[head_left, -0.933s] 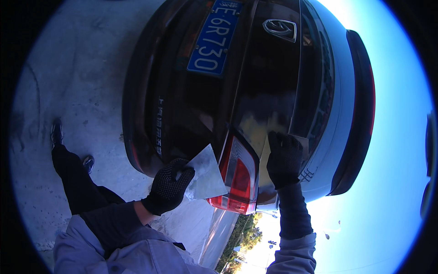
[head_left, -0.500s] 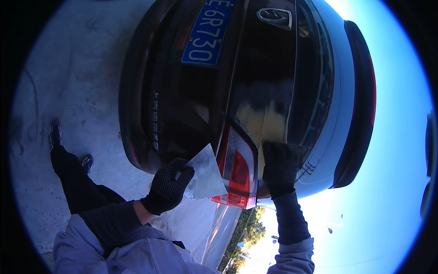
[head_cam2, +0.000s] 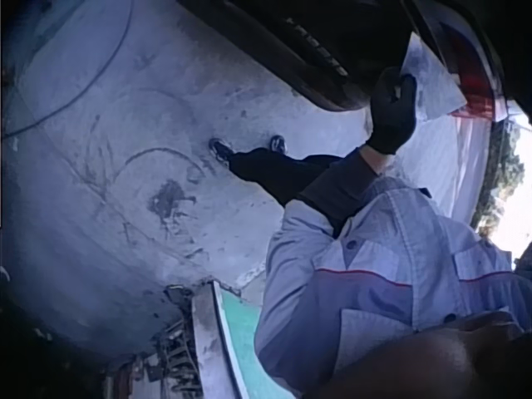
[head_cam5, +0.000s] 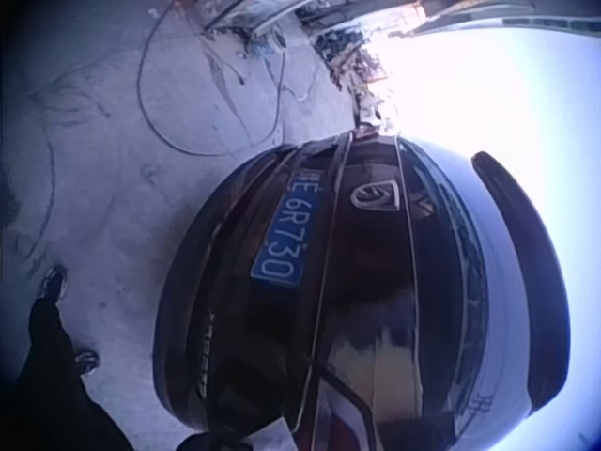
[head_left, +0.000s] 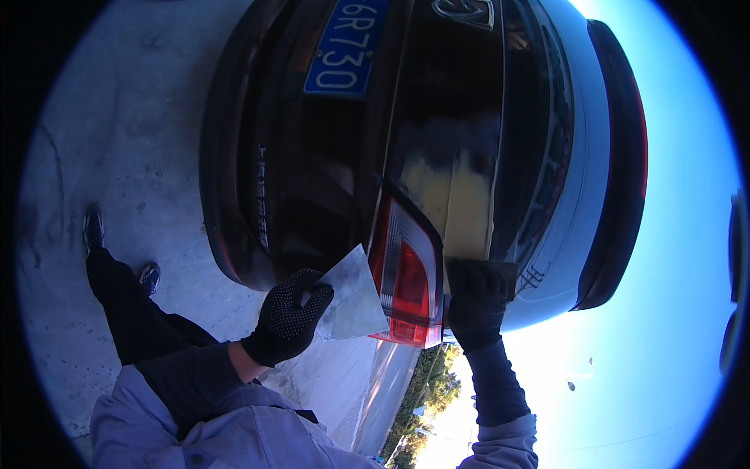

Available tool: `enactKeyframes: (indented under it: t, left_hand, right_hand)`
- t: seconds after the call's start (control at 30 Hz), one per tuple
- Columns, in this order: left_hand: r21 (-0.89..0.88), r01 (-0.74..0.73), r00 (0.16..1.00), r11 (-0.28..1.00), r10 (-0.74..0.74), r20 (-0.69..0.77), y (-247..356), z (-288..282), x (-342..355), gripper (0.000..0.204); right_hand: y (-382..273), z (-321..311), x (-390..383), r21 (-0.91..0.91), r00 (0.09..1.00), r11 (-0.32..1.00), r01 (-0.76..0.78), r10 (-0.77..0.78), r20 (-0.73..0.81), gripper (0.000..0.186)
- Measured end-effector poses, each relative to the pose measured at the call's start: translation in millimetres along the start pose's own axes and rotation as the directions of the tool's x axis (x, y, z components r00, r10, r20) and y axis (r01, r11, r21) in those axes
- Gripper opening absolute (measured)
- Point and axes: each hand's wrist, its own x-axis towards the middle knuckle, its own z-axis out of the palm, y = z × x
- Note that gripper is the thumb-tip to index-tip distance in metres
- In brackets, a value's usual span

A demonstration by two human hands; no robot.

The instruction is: The person applies yellow body filler to the lower edge of a car door and the rear trunk area using two metal spreaders. They repeatedly transfer filler between the spreaders and smooth it onto the surfaces.

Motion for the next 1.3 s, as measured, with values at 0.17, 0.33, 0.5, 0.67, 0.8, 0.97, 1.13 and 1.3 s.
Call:
enactKeyframes:
  t: [0.17, 0.33, 0.5, 0.67, 0.8, 0.97, 1.13, 1.3]
  left_hand:
    - [-0.105, -0.011, 1.0, 0.994, 0.01, -0.009, -5, 7, -3, 0.024]
    - [-0.026, 0.013, 1.0, 1.0, -0.013, 0.016, -8, 12, -5, 0.025]
    - [-0.027, 0.026, 0.999, 0.999, -0.025, 0.031, -7, 17, -8, 0.027]
    - [-0.005, 0.013, 0.999, 1.0, -0.012, 0.037, -11, 24, -11, 0.031]
    - [-0.031, 0.045, 0.997, 0.999, -0.043, 0.064, -18, 29, -12, 0.032]
    - [-0.098, 0.065, 0.995, 0.993, -0.057, 0.084, -24, 33, -15, 0.032]
    - [-0.325, 0.124, 0.991, 0.937, -0.098, 0.096, -21, 37, -20, 0.025]
    - [-0.793, 0.307, 0.949, 0.526, -0.105, 0.298, -20, 51, -15, 0.025]
  right_hand:
    - [-3, 1, -16, -0.049, 0.999, 0.999, 0.001, -0.002, -0.034, 0.047]
    - [-4, 2, -32, -0.062, 1.0, 0.998, 0.008, -0.009, -0.024, 0.043]
    - [-3, 6, -53, -0.025, 0.999, 0.999, -0.038, 0.038, 0.016, 0.043]
    - [-3, 6, -68, 0.005, 0.999, 0.999, -0.036, 0.036, 0.034, 0.042]
    - [-3, 2, -74, 0.052, 0.999, 0.998, -0.028, 0.026, 0.039, 0.041]
    - [-6, -7, -78, 0.084, 0.998, 0.996, -0.02, 0.014, 0.065, 0.043]
    - [-16, -38, -74, 0.017, 0.92, 0.982, -0.189, 0.171, 0.353, 0.047]
    - [-57, -85, -80, 0.679, 0.806, 0.523, -0.515, 0.566, 0.176, 0.035]
